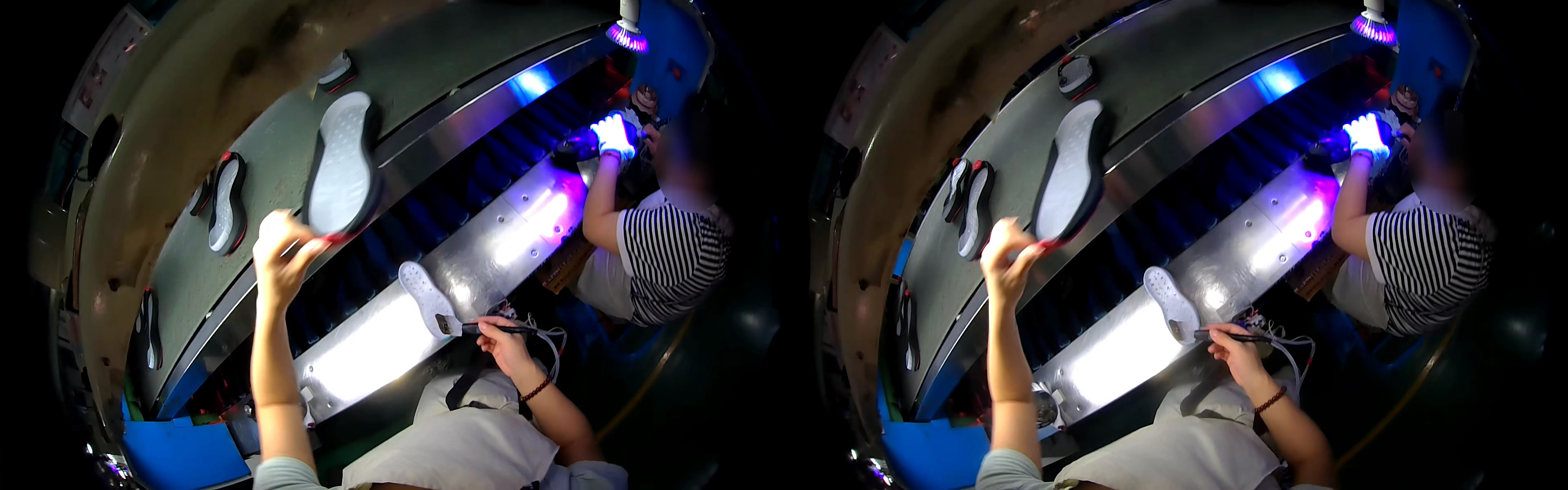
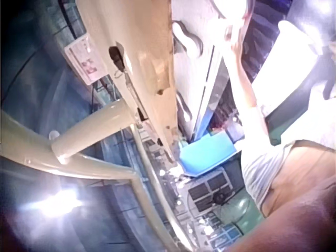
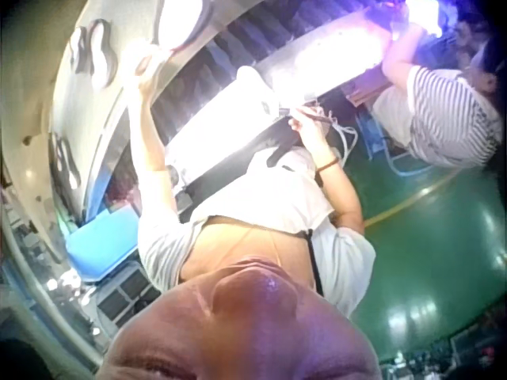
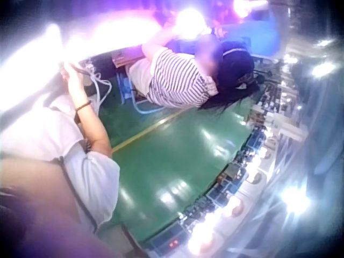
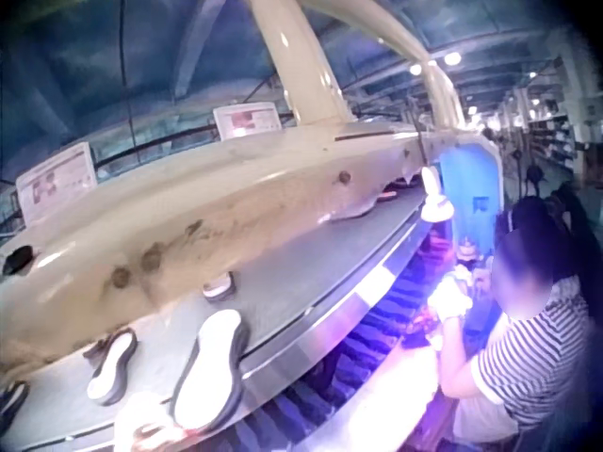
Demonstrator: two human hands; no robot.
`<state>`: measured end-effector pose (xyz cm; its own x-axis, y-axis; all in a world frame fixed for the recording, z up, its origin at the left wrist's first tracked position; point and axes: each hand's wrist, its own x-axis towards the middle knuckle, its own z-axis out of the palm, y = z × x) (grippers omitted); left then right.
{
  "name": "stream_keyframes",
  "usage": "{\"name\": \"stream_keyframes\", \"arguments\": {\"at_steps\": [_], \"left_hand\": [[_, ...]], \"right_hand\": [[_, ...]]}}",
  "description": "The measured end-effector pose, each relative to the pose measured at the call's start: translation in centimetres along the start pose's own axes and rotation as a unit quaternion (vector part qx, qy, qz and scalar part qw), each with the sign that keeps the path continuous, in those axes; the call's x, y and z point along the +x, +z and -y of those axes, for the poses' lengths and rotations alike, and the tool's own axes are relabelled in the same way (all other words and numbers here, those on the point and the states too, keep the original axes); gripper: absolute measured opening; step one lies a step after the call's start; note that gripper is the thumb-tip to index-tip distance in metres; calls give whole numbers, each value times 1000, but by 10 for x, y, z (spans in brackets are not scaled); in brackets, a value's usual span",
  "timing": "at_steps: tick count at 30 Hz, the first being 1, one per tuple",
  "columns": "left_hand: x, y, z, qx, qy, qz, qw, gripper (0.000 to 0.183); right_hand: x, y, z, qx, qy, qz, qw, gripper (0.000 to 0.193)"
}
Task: The person repeatedly picks up gray slip-on shoes from a conveyor belt, holds them, and uses a brush to apply a substance to the sole and edges. After each application, the shoe is placed back on the moving belt. A coworker is visible across the table performing similar work.
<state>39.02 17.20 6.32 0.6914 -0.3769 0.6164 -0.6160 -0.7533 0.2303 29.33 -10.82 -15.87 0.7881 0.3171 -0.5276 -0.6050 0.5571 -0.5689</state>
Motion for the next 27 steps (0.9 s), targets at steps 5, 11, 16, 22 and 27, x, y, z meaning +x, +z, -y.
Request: {"name": "stream_keyframes", "arguments": {"at_steps": [5, 11, 16, 22, 27], "left_hand": [[-89, 25, -33, -229, -172, -517, 806, 24], [-119, -2, -19, -679, -468, -220, 521, 32], [-72, -19, 10, -659, -482, -185, 547, 24], [31, 6, 71, -701, -467, -217, 493, 18], [75, 34, 110, -680, -473, -264, 495, 22]], "right_hand": [[3, 16, -22, -5, 5, 51, 999, 19], [-8, 29, -28, 3, -19, 72, 997, 17], [-26, 22, -41, 27, -37, 53, 998, 17], [-53, 14, -44, 62, -82, 24, 994, 16], [-65, 3, -40, 97, -117, -7, 988, 15]]}}
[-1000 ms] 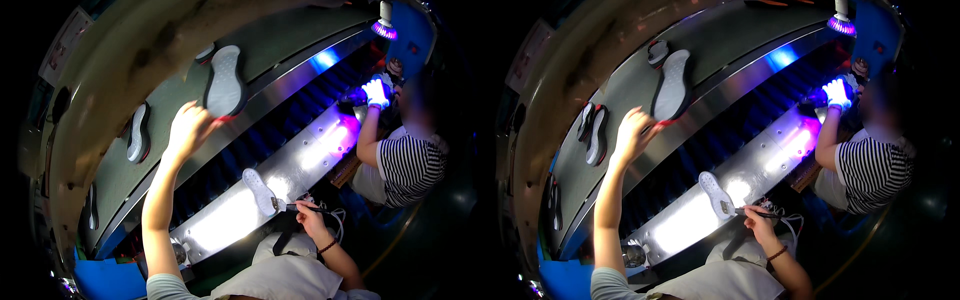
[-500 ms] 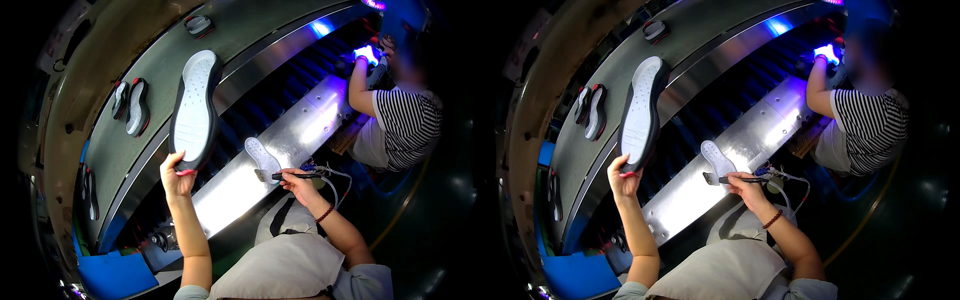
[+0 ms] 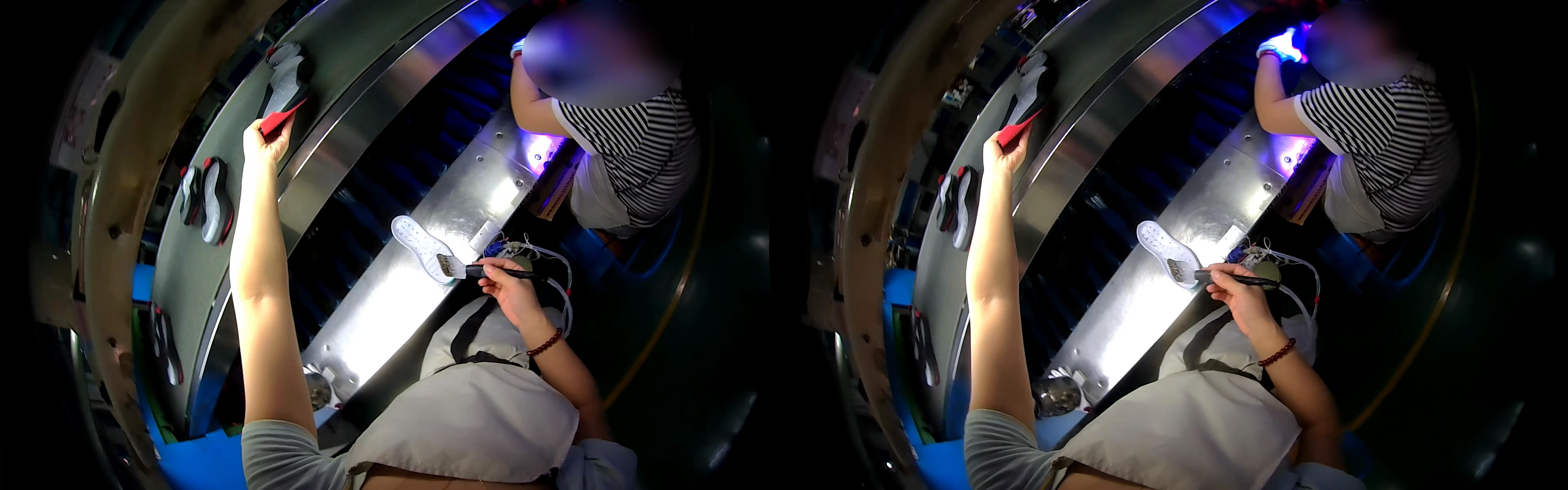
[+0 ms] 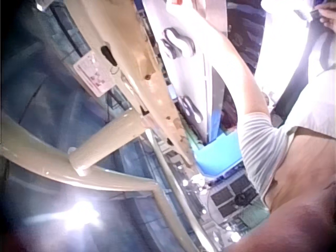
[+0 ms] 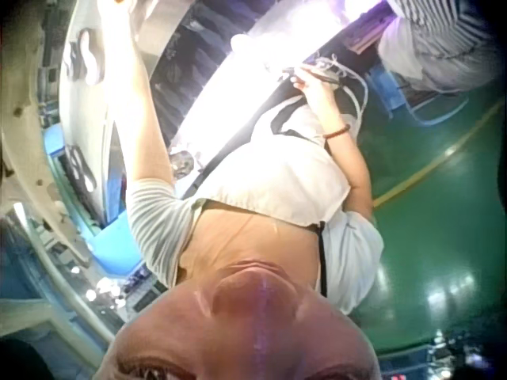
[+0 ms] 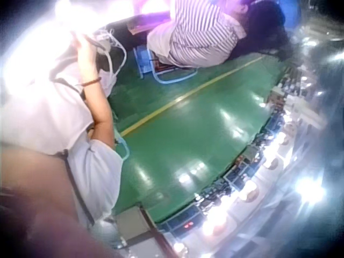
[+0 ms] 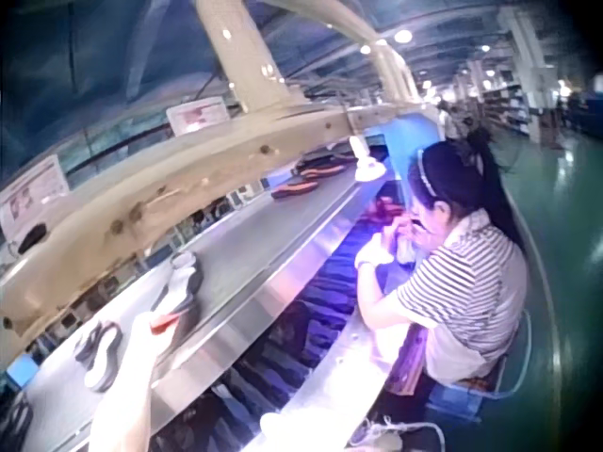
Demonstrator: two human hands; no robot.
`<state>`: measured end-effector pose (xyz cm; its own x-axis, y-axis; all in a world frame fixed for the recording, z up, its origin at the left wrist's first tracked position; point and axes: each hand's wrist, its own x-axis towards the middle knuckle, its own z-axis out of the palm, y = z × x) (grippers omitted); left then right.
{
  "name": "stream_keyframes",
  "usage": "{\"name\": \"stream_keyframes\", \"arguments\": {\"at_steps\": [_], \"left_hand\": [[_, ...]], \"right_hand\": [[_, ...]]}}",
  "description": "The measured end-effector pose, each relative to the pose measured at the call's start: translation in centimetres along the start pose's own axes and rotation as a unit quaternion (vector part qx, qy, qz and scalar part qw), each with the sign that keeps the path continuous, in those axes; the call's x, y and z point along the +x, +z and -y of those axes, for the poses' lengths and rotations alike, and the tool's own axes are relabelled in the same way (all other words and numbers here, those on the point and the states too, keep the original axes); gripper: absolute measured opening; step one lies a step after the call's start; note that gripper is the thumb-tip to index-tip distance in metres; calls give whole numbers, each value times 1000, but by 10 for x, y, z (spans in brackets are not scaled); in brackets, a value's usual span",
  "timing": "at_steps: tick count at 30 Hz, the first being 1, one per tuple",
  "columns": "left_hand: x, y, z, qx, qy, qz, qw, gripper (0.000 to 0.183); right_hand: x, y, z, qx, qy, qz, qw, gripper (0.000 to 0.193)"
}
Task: The person repeatedly picks up gray slip-on shoes from a conveyor belt, holds them, and uses a brush to apply a substance to the sole and edges. After each application, the shoe is placed back on the moving belt. A coworker is visible across the table performing similar work.
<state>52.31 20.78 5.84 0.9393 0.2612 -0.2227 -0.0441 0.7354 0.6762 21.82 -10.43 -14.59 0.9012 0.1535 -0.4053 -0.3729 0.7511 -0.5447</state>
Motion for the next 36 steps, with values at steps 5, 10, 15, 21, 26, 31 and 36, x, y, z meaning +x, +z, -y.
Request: {"name": "stream_keyframes", "arguments": {"at_steps": [5, 10, 15, 21, 26, 31, 36], "left_hand": [[9, 17, 17, 35, 25, 7, 999, 23], [0, -6, 5, 24, -55, 65, 996, 18], [-62, -73, -29, 35, 5, 129, 991, 25], [-200, -151, 1, 210, 98, 92, 968, 59], [-271, -222, 27, 130, -9, 136, 982, 74], [-302, -195, 75, -41, 13, 245, 969, 100], [-278, -250, 90, -83, -75, 85, 990, 57]], "right_hand": [[-2, -10, 6, 3, -30, -14, 999, 15], [-1, -8, 5, -4, -20, 3, 1000, 16], [4, 6, 4, -26, -3, 16, 1000, 20], [12, 14, 6, -55, -17, 66, 996, 23], [20, 23, 15, -110, -7, 78, 991, 19], [30, 42, 22, -118, -21, 136, 983, 16], [23, 84, 36, -122, -37, 244, 961, 19]]}}
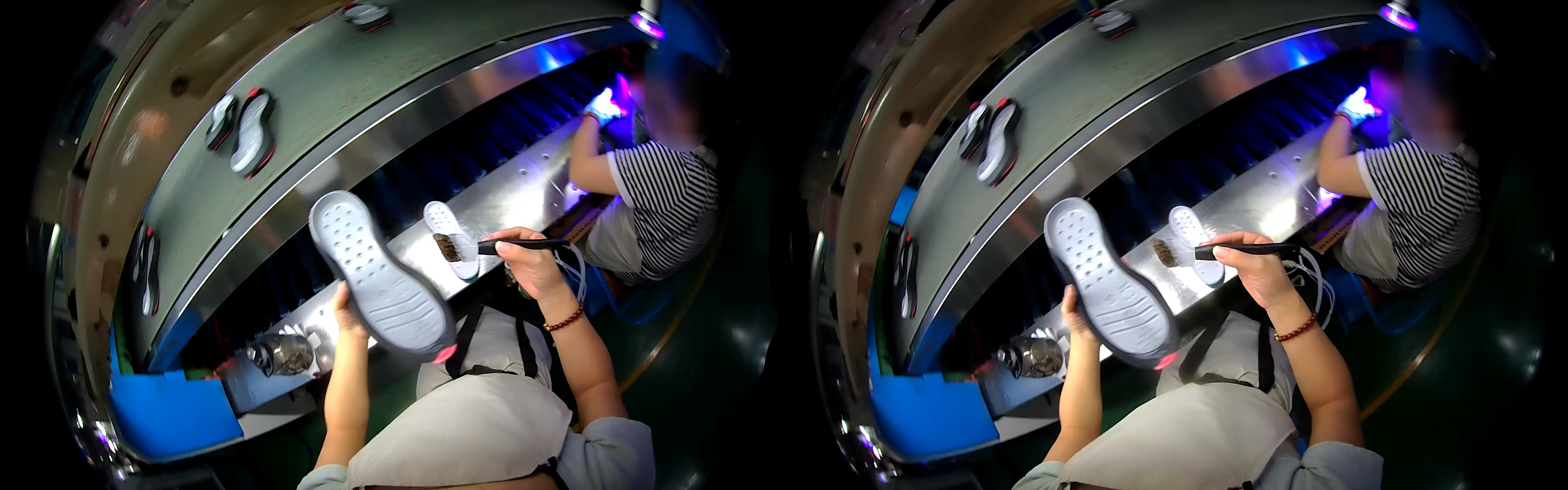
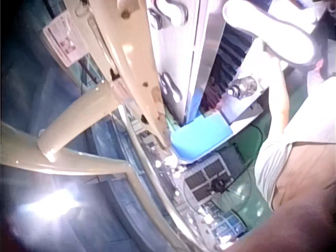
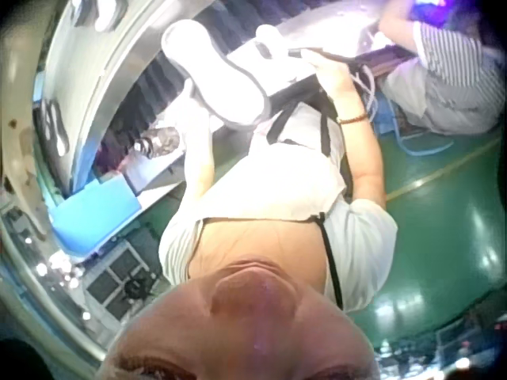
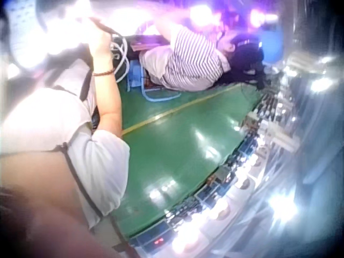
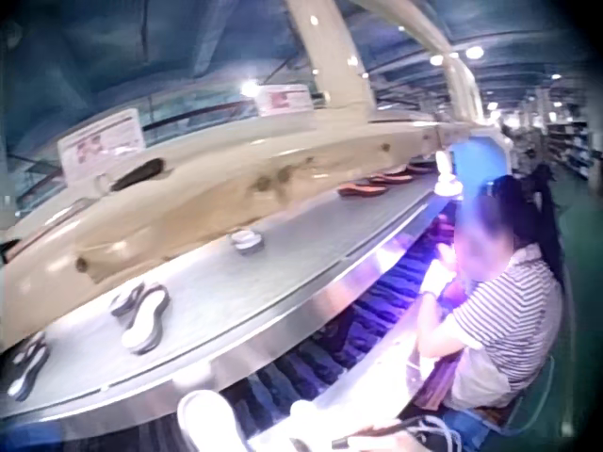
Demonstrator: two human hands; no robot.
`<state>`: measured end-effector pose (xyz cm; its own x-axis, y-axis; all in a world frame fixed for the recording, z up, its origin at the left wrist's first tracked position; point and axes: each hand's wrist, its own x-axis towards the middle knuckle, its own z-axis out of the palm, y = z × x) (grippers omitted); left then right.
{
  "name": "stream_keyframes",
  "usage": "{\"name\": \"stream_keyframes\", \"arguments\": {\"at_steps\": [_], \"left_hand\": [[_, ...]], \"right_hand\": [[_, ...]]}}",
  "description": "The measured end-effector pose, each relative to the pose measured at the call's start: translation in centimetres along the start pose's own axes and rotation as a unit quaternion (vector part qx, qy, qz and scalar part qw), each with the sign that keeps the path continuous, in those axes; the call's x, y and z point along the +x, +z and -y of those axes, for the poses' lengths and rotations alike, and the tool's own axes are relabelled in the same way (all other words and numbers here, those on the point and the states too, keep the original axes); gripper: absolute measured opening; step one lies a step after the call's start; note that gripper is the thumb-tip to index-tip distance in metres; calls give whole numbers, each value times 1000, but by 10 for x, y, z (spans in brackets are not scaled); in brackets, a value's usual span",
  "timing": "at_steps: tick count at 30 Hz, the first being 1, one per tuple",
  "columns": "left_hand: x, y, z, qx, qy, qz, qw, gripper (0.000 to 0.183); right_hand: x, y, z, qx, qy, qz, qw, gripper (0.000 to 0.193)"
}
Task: The person repeatedly picks up gray slip-on shoes from a conveyor belt, holds them, and uses a brush to apply a substance to the sole and edges. After each application, the shoe is placed back on the moving belt. A coworker is visible across the table performing similar work.
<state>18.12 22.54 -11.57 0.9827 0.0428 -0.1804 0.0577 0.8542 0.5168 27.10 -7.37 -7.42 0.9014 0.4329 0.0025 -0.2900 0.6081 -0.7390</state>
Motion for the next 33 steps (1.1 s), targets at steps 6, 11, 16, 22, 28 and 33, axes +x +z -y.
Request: {"name": "stream_keyframes", "arguments": {"at_steps": [6, 11, 16, 22, 28, 33], "left_hand": [[11, 41, 30, -168, -44, 143, 974, 82], [12, 81, 42, -13, 36, 15, 999, 86], [11, 92, 44, -19, -5, 27, 999, 88], [14, 89, 47, -16, -14, -8, 1000, 89], [19, 82, 29, 16, 58, -116, 991, 79], [4, 55, 9, -18, 59, -74, 995, 80]], "right_hand": [[22, 61, 12, -92, 61, 72, 991, 17], [50, 73, 4, -129, 39, 92, 987, 14], [73, 84, 14, -204, 23, 96, 974, 18], [74, 106, 1, -377, -106, 123, 912, 16], [14, 102, -19, -600, -372, 262, 658, 13], [-2, 76, 9, -547, -199, 373, 722, 13]]}}
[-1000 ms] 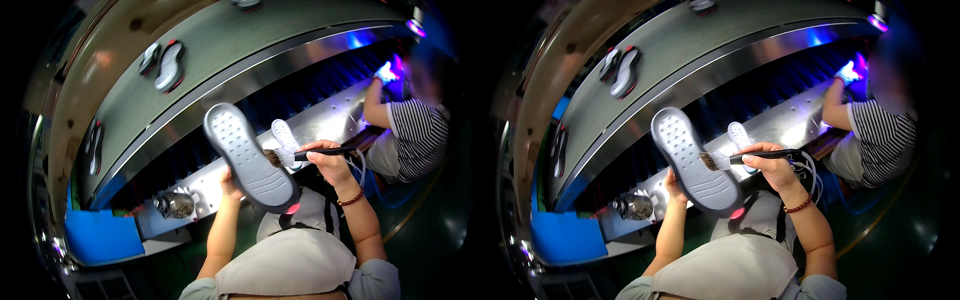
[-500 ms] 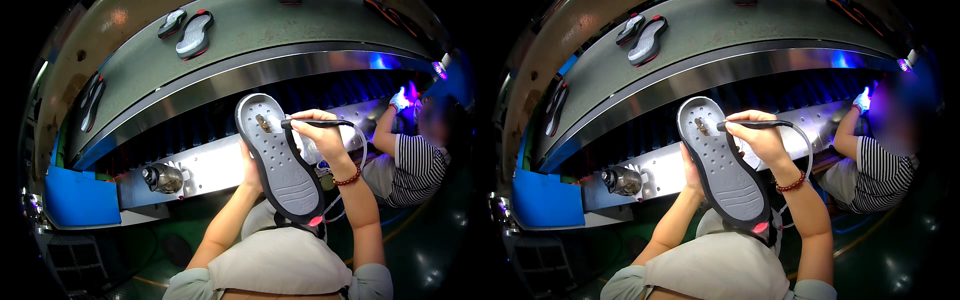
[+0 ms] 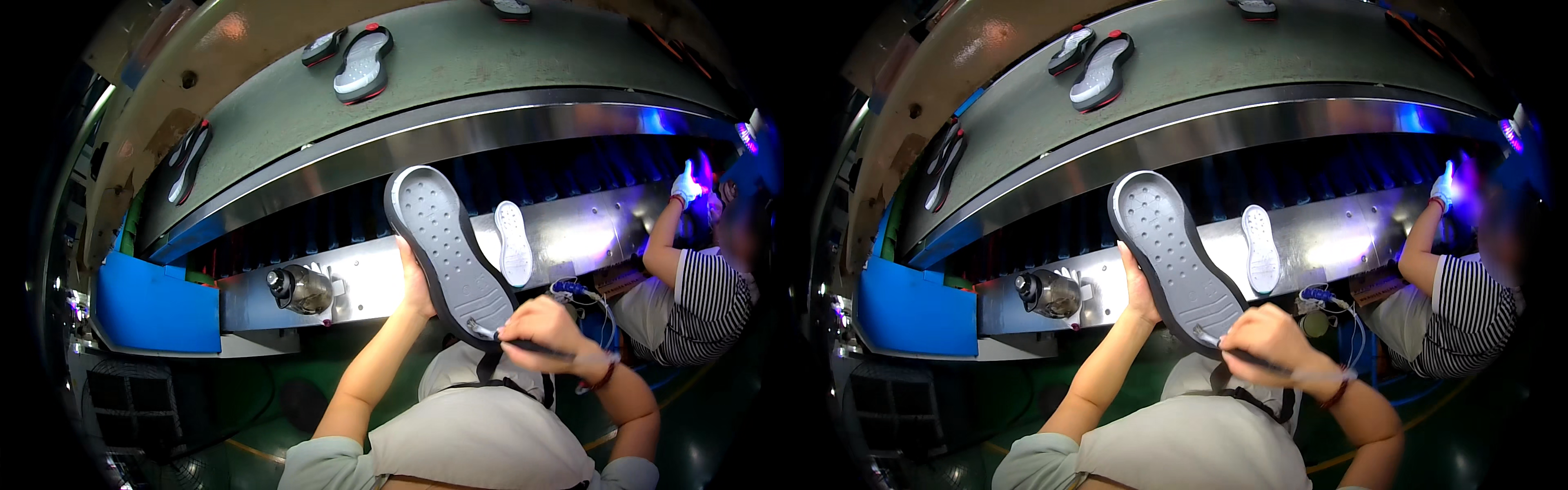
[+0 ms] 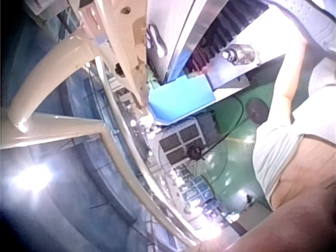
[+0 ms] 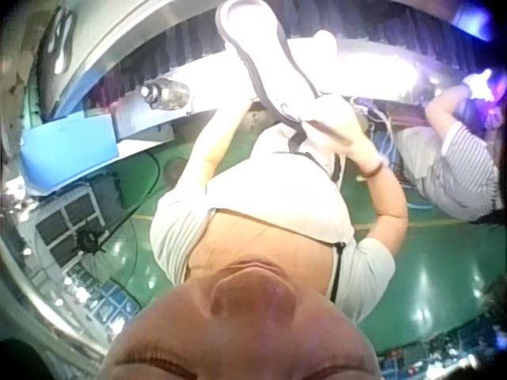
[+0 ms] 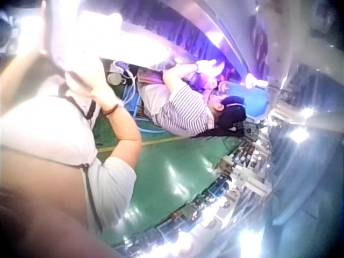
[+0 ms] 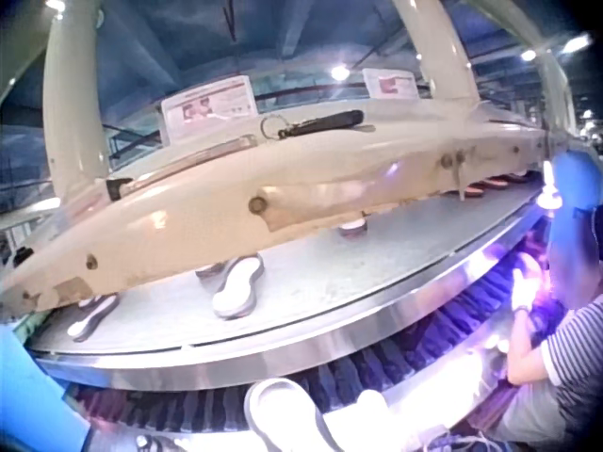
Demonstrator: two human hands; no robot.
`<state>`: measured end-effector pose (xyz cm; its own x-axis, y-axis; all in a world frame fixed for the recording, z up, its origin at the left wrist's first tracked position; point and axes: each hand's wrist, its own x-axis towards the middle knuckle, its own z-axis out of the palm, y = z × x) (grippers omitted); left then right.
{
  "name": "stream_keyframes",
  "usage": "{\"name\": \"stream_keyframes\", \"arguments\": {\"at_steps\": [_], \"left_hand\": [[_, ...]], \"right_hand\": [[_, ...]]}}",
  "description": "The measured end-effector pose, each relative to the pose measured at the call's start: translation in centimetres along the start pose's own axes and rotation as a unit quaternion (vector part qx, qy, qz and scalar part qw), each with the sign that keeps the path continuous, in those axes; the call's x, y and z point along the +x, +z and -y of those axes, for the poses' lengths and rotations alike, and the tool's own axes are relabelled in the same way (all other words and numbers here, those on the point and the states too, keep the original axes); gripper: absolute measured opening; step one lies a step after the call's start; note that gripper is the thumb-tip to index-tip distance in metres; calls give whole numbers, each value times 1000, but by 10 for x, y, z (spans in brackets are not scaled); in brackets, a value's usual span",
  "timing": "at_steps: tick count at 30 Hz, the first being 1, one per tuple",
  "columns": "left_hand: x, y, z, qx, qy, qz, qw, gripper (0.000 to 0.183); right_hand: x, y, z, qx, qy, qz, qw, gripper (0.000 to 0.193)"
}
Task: The person repeatedly picks up gray slip-on shoes from a conveyor belt, holds them, and uses a brush to apply a substance to the sole and edges. After each application, the shoe is placed back on the moving belt. A coworker is visible across the table performing similar work.
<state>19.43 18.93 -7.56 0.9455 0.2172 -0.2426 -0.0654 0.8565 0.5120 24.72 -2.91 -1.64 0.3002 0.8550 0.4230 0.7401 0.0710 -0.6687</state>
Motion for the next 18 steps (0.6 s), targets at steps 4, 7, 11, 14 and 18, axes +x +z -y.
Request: {"name": "stream_keyframes", "arguments": {"at_steps": [4, 7, 11, 14, 18], "left_hand": [[-9, 29, 17, -30, -32, 51, 998, 80], [-9, 43, 23, -65, -61, 121, 989, 81], [-15, 65, 18, -4, -28, 43, 999, 81], [-14, 55, 13, -11, -17, 37, 999, 82], [-8, 62, 12, 51, 50, -22, 997, 88]], "right_hand": [[41, -30, -10, 160, 42, -141, 976, 15], [66, -37, -21, 192, 106, -210, 953, 15], [58, -29, -11, 203, 40, -124, 970, 14], [45, -39, 1, 347, 71, -14, 935, 13], [54, -43, -7, 261, 155, -127, 944, 16]]}}
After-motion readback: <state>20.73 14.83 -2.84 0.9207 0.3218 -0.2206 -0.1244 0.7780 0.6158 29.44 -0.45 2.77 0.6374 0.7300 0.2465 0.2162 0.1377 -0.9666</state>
